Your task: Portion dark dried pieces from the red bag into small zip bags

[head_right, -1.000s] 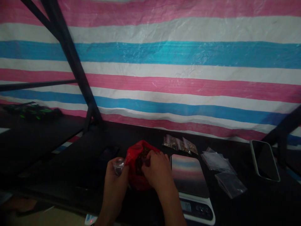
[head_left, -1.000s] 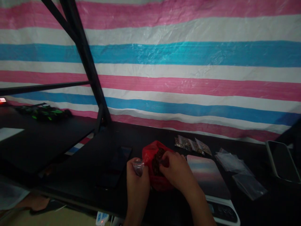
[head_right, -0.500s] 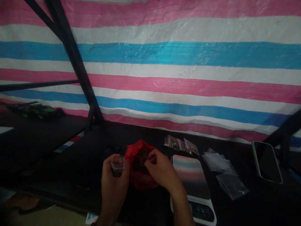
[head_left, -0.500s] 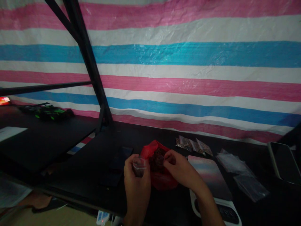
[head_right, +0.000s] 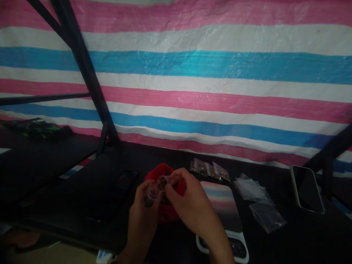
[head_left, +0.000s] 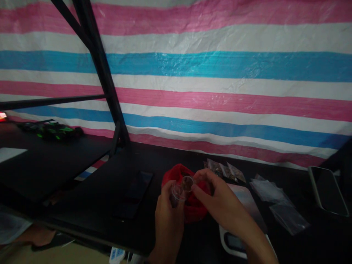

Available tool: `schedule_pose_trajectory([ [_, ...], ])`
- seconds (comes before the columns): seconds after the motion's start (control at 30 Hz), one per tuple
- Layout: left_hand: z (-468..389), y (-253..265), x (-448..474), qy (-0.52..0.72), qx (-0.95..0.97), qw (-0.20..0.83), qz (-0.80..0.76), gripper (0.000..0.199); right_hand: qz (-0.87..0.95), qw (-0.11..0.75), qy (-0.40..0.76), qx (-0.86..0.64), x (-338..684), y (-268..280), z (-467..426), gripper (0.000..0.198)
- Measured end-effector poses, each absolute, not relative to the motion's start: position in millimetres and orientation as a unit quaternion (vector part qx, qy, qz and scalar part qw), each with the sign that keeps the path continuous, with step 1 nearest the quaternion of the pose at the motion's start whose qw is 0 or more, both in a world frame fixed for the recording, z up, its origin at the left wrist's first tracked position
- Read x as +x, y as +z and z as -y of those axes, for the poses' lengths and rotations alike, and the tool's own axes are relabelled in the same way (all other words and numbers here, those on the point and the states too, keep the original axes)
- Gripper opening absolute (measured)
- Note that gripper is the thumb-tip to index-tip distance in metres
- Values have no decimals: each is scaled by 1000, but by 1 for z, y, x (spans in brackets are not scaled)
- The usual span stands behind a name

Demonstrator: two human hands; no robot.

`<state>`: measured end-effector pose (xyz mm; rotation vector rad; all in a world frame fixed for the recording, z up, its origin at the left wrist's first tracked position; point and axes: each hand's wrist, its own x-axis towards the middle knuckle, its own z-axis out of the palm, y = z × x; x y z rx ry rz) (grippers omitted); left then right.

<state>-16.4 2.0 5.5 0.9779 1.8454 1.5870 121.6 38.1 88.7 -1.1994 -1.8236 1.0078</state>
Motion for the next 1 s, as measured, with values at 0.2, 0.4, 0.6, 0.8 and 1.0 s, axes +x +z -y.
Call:
schedule_pose_trajectory([
  [0.2, -6, -2, -13, 602, 387, 255, -650, 47, 794, 306, 200, -485, 107, 95, -27, 23],
  [0.4, -7, -4, -9, 632, 429, 246, -596, 57, 817, 290, 157, -474, 108, 96, -29, 28],
  [0.6, -3, 6, -13, 627, 374, 231, -643, 54, 792, 358, 146, -471, 113, 96, -33, 23],
  [0.8, 1, 8, -23, 578, 352, 199, -709, 52, 775, 246, 149, -562, 117, 78, -51, 16],
  [1.0, -1, 3, -38, 525, 385, 161, -742, 44, 777, 174, 117, -594, 95, 49, -61, 14],
])
